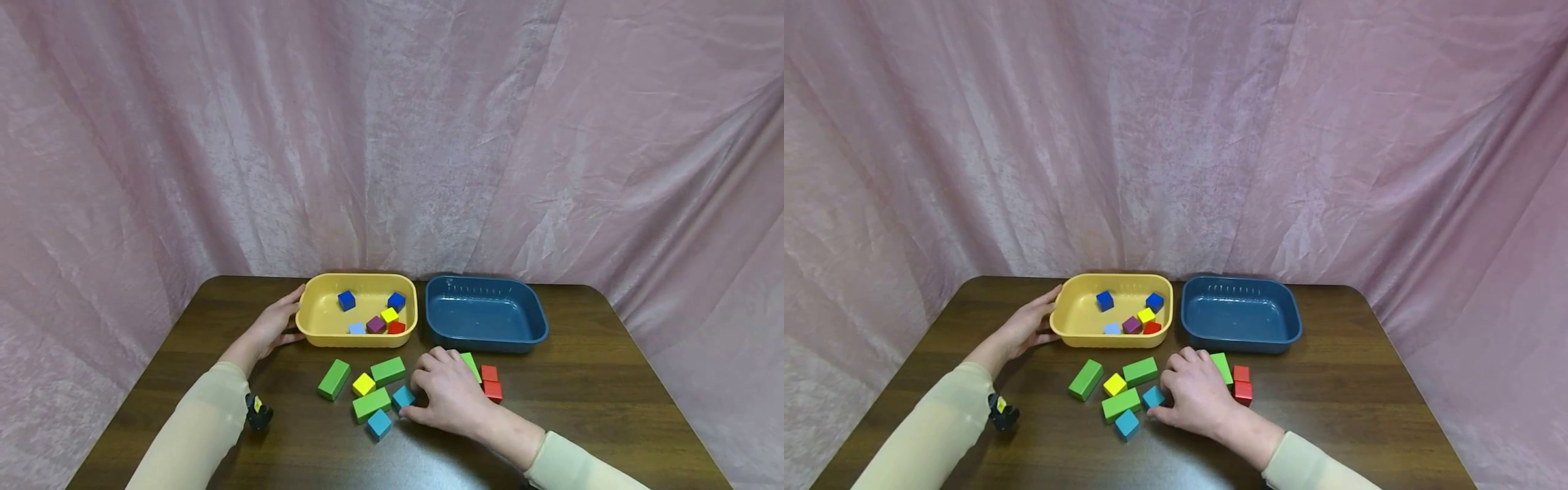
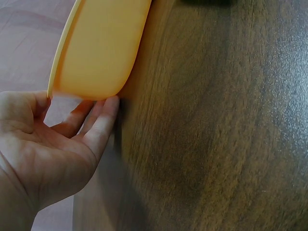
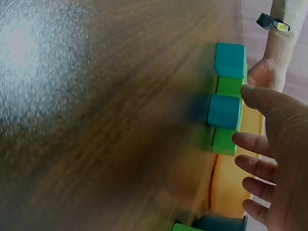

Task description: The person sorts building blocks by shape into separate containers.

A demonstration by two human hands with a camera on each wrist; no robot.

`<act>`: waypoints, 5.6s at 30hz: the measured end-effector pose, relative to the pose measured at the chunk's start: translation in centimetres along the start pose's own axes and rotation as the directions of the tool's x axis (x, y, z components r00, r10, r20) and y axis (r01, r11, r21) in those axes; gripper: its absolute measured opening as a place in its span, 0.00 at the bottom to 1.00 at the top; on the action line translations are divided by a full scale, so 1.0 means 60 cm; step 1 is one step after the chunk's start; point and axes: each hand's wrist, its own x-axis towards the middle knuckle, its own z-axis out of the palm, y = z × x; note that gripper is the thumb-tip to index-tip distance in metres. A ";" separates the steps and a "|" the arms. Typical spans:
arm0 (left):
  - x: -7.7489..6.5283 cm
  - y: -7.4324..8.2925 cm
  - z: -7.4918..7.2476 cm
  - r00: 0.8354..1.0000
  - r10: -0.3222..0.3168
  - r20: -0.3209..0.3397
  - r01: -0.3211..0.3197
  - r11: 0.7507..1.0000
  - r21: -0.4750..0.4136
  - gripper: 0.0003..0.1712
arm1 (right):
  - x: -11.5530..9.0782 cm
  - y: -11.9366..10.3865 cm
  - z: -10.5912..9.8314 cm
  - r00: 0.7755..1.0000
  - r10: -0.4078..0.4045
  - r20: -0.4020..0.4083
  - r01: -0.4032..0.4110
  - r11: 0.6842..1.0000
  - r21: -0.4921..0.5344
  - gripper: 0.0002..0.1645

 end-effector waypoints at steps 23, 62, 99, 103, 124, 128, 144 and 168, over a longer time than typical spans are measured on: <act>0.003 -0.003 -0.001 1.000 -0.010 -0.018 0.010 1.000 0.010 0.34 | -0.002 -0.013 0.015 0.998 0.057 -0.009 -0.058 0.998 -0.022 0.25; 0.004 -0.006 -0.002 1.000 -0.004 -0.015 0.005 1.000 0.018 0.33 | -0.006 0.011 -0.006 0.986 0.047 -0.158 -0.045 0.999 0.011 0.17; -0.002 -0.001 0.002 1.000 0.015 0.004 -0.015 1.000 0.009 0.34 | 0.024 0.038 -0.075 0.959 0.122 -0.258 -0.122 0.992 0.018 0.17; -0.001 -0.001 0.002 1.000 0.013 0.001 -0.013 1.000 0.007 0.34 | 0.026 0.040 -0.077 0.958 0.130 -0.257 -0.131 0.991 0.016 0.17; 0.000 -0.001 0.001 1.000 0.004 -0.008 -0.004 1.000 0.013 0.33 | 0.040 0.049 -0.093 0.943 0.137 -0.303 -0.136 0.990 0.024 0.16; 0.001 -0.003 0.000 1.000 -0.001 -0.010 0.001 1.000 0.020 0.33 | 0.043 0.050 -0.096 0.945 0.149 -0.292 -0.147 0.989 0.030 0.16; 0.001 -0.003 0.001 1.000 0.006 -0.012 -0.006 1.000 0.002 0.33 | 0.055 0.057 -0.102 0.936 0.140 -0.324 -0.129 0.990 0.054 0.18; 0.002 -0.003 0.001 1.000 0.001 -0.005 -0.001 1.000 0.009 0.33 | 0.100 0.060 -0.111 0.925 0.206 -0.319 -0.192 0.979 0.073 0.18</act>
